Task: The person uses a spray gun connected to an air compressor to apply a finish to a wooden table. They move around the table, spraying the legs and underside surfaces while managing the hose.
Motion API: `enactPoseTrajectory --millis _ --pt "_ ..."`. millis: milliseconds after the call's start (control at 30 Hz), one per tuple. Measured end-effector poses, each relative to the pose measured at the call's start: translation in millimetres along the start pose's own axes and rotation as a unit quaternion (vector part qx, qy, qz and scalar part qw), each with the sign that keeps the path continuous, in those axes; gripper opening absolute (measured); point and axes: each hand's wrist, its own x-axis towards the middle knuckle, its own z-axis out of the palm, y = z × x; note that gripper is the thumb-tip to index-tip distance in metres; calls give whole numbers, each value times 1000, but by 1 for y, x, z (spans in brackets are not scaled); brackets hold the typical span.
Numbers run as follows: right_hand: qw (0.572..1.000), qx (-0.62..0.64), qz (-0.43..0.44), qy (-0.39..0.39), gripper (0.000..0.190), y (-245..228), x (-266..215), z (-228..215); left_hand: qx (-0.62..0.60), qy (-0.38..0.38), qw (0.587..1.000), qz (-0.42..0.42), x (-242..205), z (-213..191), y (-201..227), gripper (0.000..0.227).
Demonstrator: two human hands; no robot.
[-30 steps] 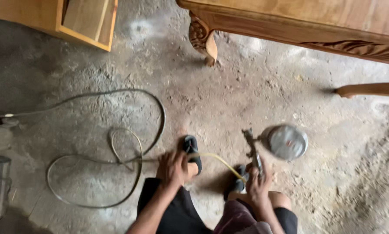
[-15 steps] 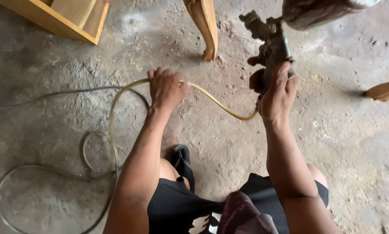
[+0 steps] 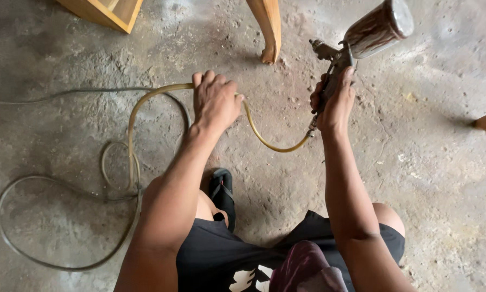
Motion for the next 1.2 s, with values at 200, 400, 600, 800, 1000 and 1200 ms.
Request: enactPoseTrajectory --millis 200,400,600,800,1000,1200 --pt "997 -16 54 55 68 83 37 -21 16 11 999 39 7 22 16 22" --pt "991 4 96 97 63 152 64 -37 18 -28 998 52 11 39 19 14" --pt "979 -4 143 147 62 196 83 -51 24 -53 996 63 17 56 24 14" --pt "968 -41 180 172 61 211 102 -38 23 -27 998 61 20 57 24 12" --pt "984 -13 137 115 60 149 89 -15 21 31 999 17 30 36 10 17" --pt "998 -11 45 33 66 26 46 23 -7 92 995 -24 27 3 -12 18"
